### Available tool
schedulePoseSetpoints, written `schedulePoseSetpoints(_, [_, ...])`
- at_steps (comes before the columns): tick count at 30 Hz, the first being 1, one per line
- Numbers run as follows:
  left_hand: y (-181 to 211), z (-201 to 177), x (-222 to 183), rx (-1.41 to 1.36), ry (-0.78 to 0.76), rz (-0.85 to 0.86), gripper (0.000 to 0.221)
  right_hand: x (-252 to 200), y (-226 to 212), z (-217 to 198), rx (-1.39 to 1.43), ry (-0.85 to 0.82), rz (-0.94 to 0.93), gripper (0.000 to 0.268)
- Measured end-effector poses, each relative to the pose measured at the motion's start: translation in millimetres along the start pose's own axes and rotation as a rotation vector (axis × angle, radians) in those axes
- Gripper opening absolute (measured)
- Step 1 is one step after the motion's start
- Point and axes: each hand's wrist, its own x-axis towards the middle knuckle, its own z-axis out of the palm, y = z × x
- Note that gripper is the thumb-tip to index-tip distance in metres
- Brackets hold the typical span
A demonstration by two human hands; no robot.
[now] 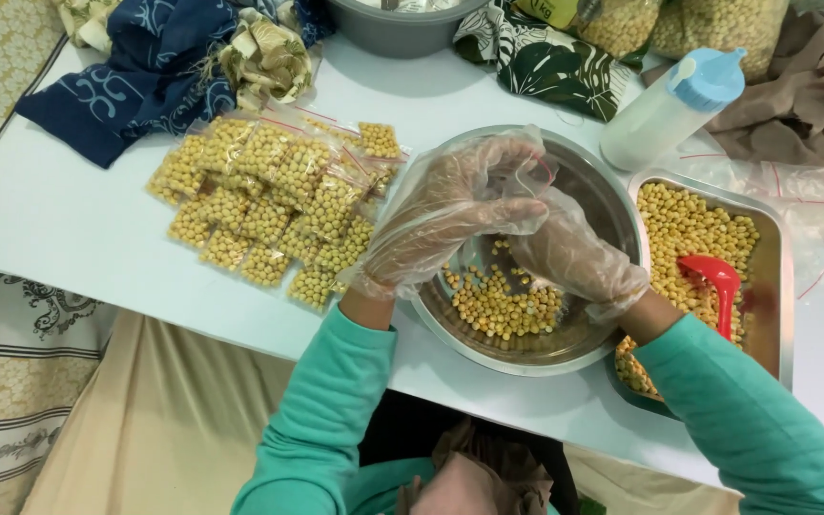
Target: Portioning nuts into small plastic bags and adding liquid seasoning from a bottle.
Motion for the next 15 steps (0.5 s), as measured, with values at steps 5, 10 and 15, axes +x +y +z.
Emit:
schedulePoseSetpoints(5, [-14.1,-0.9,0.8,0.037,0.064,0.047,0.045,-2.4,-5.0,-36.7,-0.362,0.006,-0.305,0.021])
schedulePoseSetpoints(10, [-8.0,-3.1,0.5,0.049,0.025,0.013,0.038,-6.0,71.3,-67.8,1.784,0.102,0.248,0.054])
schedulePoseSetpoints(15, [-10.6,-0.8,1.6,0.082,0.019,0.015,0.038,2.6,81.1,-79.1,1.9,0.034,0.316,0.048])
